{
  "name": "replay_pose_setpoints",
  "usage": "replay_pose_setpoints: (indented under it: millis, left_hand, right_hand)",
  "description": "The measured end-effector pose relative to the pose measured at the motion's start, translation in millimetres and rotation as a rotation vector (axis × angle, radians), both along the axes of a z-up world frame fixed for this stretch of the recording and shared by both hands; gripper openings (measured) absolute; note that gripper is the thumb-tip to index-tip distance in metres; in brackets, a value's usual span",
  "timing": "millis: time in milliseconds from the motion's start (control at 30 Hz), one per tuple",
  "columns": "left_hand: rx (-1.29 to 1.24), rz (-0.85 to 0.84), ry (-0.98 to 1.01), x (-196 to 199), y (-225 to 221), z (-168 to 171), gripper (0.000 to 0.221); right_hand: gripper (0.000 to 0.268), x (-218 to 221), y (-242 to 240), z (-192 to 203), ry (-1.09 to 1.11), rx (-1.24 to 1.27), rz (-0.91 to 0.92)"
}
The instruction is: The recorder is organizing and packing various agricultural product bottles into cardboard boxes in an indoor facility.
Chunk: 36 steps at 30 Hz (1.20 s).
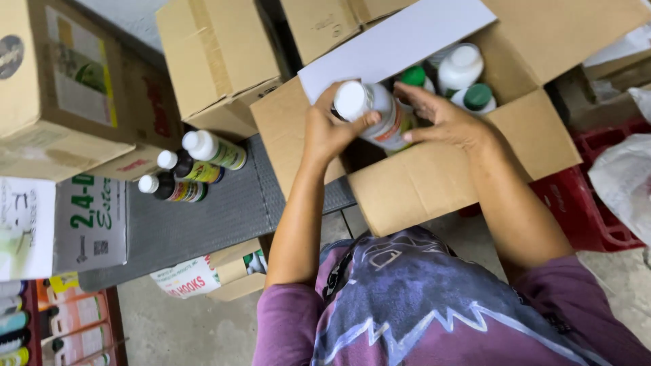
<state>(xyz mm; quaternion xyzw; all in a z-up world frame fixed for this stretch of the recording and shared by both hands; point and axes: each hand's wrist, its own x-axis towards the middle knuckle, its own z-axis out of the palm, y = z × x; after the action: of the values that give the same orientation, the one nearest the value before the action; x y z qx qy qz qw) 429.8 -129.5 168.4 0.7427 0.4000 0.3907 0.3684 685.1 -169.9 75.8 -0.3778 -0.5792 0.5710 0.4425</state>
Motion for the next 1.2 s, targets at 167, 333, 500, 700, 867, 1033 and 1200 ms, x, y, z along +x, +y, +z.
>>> replay_pose_setpoints:
  millis: [167, 333, 500, 700, 867, 1033, 1200]
  left_hand:
    - [0.046, -0.048, -0.249, -49, 5, 46, 0.059]
    - [0.013, -0.056, -0.379, -107, 3, 63, 0.058]
    - [0.017, 0.010, -0.396, -178, -30, 55, 0.064]
    - [-0.079, 0.202, -0.343, -295, -38, -9, 0.059]
    - [-0.179, 0.327, -0.433, -373, -27, -99, 0.054]
    - [-0.232, 0.466, -0.455, -406, -21, -163, 0.052]
    - [-0.105, 0.500, -0.157, -413, -12, -176, 0.057]
  right_hand:
    - [0.111, -59, -3, 15, -0.065, 0.156, -0.058]
    - [0.110, -144, -16, 40, -0.194, 0.239, -0.151]
    - [0.108, -244, -41, 20, -0.153, 0.186, -0.141]
    - [0.118, -347, -44, -43, -0.266, -0.037, -0.015]
    - [0.125, -420, -21, -130, -0.228, -0.068, 0.069]
    - [0.112, -465, 1, -170, -0.168, -0.246, 0.165]
    - [0.087, -499, 12, -226, -0.093, -0.276, 0.033]
